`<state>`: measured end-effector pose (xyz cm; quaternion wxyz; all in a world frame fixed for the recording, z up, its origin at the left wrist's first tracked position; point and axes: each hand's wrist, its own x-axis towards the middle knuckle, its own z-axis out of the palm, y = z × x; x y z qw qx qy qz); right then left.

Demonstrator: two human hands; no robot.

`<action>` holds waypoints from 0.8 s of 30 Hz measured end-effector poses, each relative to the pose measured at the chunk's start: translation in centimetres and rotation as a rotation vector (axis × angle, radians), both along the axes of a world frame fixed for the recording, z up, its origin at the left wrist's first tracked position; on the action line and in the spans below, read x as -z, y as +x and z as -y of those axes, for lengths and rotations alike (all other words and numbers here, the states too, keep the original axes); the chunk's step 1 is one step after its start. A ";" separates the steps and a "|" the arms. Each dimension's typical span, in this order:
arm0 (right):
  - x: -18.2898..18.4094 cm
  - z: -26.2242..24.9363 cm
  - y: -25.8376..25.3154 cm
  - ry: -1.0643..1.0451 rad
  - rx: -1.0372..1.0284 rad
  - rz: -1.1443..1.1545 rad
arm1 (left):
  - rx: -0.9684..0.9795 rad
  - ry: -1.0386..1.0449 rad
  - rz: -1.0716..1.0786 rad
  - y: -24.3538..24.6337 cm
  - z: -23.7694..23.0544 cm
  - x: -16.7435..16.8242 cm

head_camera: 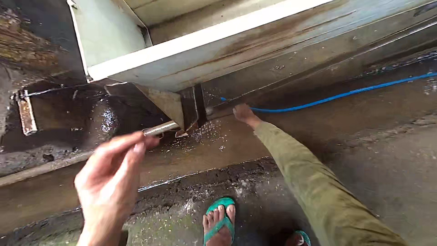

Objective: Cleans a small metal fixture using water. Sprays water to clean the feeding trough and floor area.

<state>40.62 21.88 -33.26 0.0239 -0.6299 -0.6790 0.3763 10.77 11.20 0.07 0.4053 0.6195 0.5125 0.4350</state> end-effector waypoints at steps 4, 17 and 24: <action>4.9 -2.8 -3.6 0.192 0.192 -0.040 | -0.041 -0.156 -0.030 -2.1 5.5 2.4; -5.4 0.4 3.2 -0.329 -0.053 -0.108 | 0.018 -0.647 0.169 4.0 9.6 10.6; -14.4 2.2 16.1 -0.459 0.507 -0.076 | 0.201 -0.658 0.237 10.0 7.1 11.8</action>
